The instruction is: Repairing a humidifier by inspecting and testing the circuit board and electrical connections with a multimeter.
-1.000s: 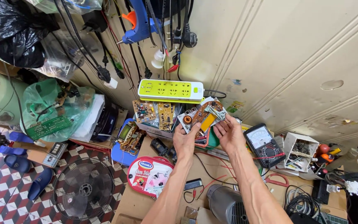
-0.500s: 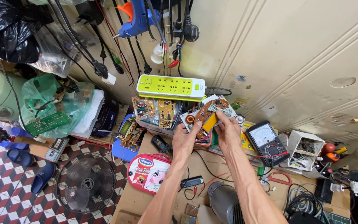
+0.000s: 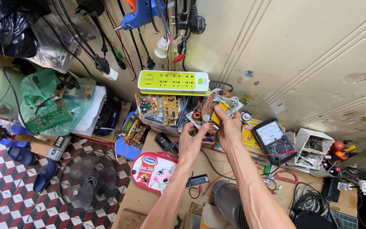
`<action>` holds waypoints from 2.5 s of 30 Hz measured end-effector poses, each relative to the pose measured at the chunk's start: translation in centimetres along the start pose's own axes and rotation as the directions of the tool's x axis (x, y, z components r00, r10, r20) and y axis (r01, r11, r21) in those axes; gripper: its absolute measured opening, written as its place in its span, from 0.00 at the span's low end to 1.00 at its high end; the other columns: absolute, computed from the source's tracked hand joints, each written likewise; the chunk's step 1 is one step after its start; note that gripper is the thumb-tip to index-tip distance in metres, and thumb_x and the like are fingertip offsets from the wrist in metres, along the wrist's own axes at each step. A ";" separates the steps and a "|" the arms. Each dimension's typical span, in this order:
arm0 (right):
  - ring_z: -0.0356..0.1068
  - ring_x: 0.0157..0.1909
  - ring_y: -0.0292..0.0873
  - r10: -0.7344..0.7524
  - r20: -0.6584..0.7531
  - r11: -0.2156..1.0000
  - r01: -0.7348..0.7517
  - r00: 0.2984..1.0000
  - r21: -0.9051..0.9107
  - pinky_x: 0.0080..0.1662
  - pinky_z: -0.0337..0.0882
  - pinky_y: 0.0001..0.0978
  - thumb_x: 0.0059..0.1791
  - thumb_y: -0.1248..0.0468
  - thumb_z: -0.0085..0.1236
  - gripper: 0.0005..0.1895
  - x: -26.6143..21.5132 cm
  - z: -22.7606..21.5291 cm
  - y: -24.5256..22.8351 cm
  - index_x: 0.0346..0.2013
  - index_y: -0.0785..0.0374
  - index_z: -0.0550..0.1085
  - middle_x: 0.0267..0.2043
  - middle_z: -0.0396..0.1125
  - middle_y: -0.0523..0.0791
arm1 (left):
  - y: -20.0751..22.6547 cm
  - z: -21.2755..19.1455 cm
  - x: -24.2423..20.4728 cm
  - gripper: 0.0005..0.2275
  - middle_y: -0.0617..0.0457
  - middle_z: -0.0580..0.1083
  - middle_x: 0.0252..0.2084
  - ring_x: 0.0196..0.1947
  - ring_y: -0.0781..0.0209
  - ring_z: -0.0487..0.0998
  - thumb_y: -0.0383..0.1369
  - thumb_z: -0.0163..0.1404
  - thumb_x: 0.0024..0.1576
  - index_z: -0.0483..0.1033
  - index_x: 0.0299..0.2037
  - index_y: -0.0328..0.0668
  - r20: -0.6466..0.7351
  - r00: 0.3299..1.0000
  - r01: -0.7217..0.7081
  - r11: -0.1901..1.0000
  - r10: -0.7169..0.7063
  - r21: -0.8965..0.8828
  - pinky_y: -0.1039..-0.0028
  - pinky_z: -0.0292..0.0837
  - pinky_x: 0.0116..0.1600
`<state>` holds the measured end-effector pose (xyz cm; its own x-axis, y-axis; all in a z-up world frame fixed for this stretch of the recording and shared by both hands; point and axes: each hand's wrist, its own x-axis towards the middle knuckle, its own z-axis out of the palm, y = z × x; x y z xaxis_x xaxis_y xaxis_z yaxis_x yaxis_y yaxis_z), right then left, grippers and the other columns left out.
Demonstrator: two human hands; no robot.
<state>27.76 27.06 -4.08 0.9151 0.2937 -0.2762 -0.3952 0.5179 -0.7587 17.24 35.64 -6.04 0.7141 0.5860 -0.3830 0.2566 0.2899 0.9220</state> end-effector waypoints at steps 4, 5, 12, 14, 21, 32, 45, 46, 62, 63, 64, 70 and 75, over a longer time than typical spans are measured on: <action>0.75 0.49 0.47 0.004 -0.094 0.995 -0.013 0.996 -0.096 0.49 0.78 0.48 0.46 0.71 0.61 0.22 0.4 0.5 -0.4 0.53 0.62 0.68 0.50 0.72 0.48 | -0.8 0.6 -0.6 0.24 0.45 0.73 0.51 0.53 0.56 0.73 0.49 0.59 0.53 0.78 0.50 0.36 -0.063 0.991 -0.104 0.974 0.119 0.202 0.68 0.66 0.58; 0.76 0.49 0.47 0.034 -0.099 0.997 -0.041 0.995 -0.069 0.49 0.80 0.48 0.45 0.72 0.61 0.23 0.8 0.0 -0.7 0.53 0.62 0.68 0.49 0.72 0.48 | -1.5 0.5 -0.6 0.25 0.45 0.72 0.51 0.54 0.55 0.72 0.50 0.58 0.55 0.78 0.51 0.35 -0.071 0.978 -0.179 0.965 0.196 0.189 0.67 0.65 0.59; 0.76 0.45 0.47 0.274 -0.138 0.962 -0.269 0.952 0.057 0.50 0.80 0.43 0.46 0.67 0.65 0.19 2.3 -6.5 -5.5 0.51 0.66 0.72 0.47 0.73 0.50 | -6.3 -0.4 0.5 0.28 0.45 0.73 0.56 0.56 0.58 0.74 0.51 0.55 0.57 0.70 0.59 0.36 -0.095 0.987 -0.123 0.992 0.126 0.036 0.69 0.67 0.59; 0.75 0.45 0.46 0.263 -0.127 0.963 -0.268 0.956 -0.027 0.48 0.80 0.42 0.46 0.67 0.64 0.18 1.7 -7.1 -6.9 0.50 0.66 0.73 0.46 0.73 0.50 | -5.5 -0.5 1.0 0.28 0.45 0.75 0.53 0.51 0.57 0.76 0.50 0.56 0.56 0.70 0.59 0.37 -0.072 0.996 -0.050 0.996 0.056 0.080 0.69 0.70 0.55; 0.75 0.44 0.43 0.217 -0.155 0.876 -0.262 0.964 -0.406 0.45 0.78 0.43 0.41 0.71 0.61 0.28 0.3 -6.2 -8.2 0.56 0.61 0.70 0.46 0.73 0.45 | -4.5 -1.1 2.2 0.30 0.50 0.81 0.42 0.38 0.68 0.81 0.44 0.58 0.53 0.69 0.64 0.39 0.104 0.988 0.117 0.992 -0.112 -0.044 0.76 0.77 0.43; 0.74 0.45 0.43 0.297 -0.049 0.877 -0.293 0.954 -0.381 0.48 0.78 0.42 0.45 0.69 0.59 0.24 3.5 -6.6 -8.2 0.56 0.68 0.67 0.46 0.71 0.47 | -2.3 -4.5 -3.5 0.25 0.52 0.82 0.45 0.40 0.68 0.81 0.42 0.57 0.55 0.75 0.59 0.35 0.143 0.966 0.225 0.973 -0.216 -0.046 0.77 0.74 0.44; 0.73 0.43 0.42 0.186 -0.141 0.812 -0.233 0.972 -0.535 0.38 0.75 0.39 0.43 0.70 0.59 0.30 1.7 -5.6 -4.3 0.60 0.58 0.68 0.47 0.72 0.45 | -8.7 -9.7 -14.9 0.22 0.52 0.83 0.46 0.40 0.68 0.84 0.38 0.50 0.58 0.73 0.62 0.39 0.203 0.886 0.460 0.848 -0.417 -0.262 0.74 0.78 0.43; 0.73 0.43 0.42 0.186 -0.143 0.810 -0.234 0.972 -0.538 0.38 0.75 0.39 0.43 0.70 0.59 0.30 2.2 -6.3 -3.2 0.60 0.58 0.68 0.47 0.72 0.45 | -9.6 -9.8 -15.3 0.22 0.52 0.83 0.46 0.40 0.68 0.84 0.38 0.50 0.58 0.73 0.62 0.39 0.205 0.885 0.462 0.847 -0.419 -0.265 0.74 0.78 0.43; 0.70 0.60 0.47 0.067 0.129 0.041 0.126 0.989 -0.991 0.60 0.67 0.39 0.50 0.48 0.62 0.33 -7.0 -4.2 -8.0 0.62 0.68 0.70 0.57 0.72 0.55 | 0.0 -11.2 -18.8 0.18 0.47 0.76 0.50 0.44 0.58 0.78 0.33 0.43 0.67 0.64 0.66 0.38 0.316 0.949 0.244 0.671 -0.016 -0.700 0.62 0.76 0.48; 0.71 0.61 0.45 0.094 0.200 0.125 0.188 0.975 -0.974 0.61 0.67 0.39 0.51 0.46 0.55 0.32 -9.7 -2.4 -9.3 0.63 0.64 0.72 0.59 0.74 0.51 | 1.3 -11.1 -18.8 0.18 0.48 0.77 0.51 0.45 0.57 0.79 0.34 0.43 0.65 0.64 0.64 0.40 0.316 0.949 0.239 0.660 -0.003 -0.713 0.63 0.76 0.47; 0.71 0.61 0.45 0.089 0.202 0.124 0.190 0.975 -0.974 0.61 0.67 0.39 0.51 0.46 0.55 0.32 -12.2 -0.9 -9.6 0.63 0.64 0.72 0.59 0.74 0.51 | 2.1 -10.9 -18.7 0.18 0.48 0.77 0.51 0.45 0.57 0.79 0.34 0.43 0.65 0.64 0.64 0.40 0.318 0.948 0.238 0.660 0.002 -0.713 0.63 0.76 0.47; 0.70 0.56 0.45 0.500 0.642 0.458 0.452 0.581 -0.766 0.47 0.72 0.38 0.47 0.50 0.63 0.41 -19.8 2.0 -6.3 0.71 0.57 0.61 0.61 0.68 0.51 | 6.3 -10.9 -18.3 0.15 0.48 0.76 0.49 0.45 0.55 0.80 0.39 0.43 0.66 0.70 0.56 0.38 0.274 0.958 0.193 0.519 0.084 -0.833 0.70 0.74 0.39; 0.73 0.33 0.51 -0.051 0.680 -0.035 0.679 0.731 -0.733 0.38 0.72 0.44 0.47 0.70 0.53 0.08 -14.8 -0.9 -6.7 0.40 0.63 0.76 0.30 0.73 0.49 | 12.8 -13.3 -19.8 0.13 0.40 0.73 0.55 0.34 0.65 0.72 0.37 0.43 0.76 0.71 0.62 0.39 0.270 0.863 0.115 0.355 0.426 -0.928 0.85 0.59 0.26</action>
<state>16.97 18.47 4.56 0.6354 0.7345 0.2383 0.6939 -0.4077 -0.5936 -2.23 37.81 12.60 0.9018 0.4251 0.0774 -0.4310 0.8724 0.2304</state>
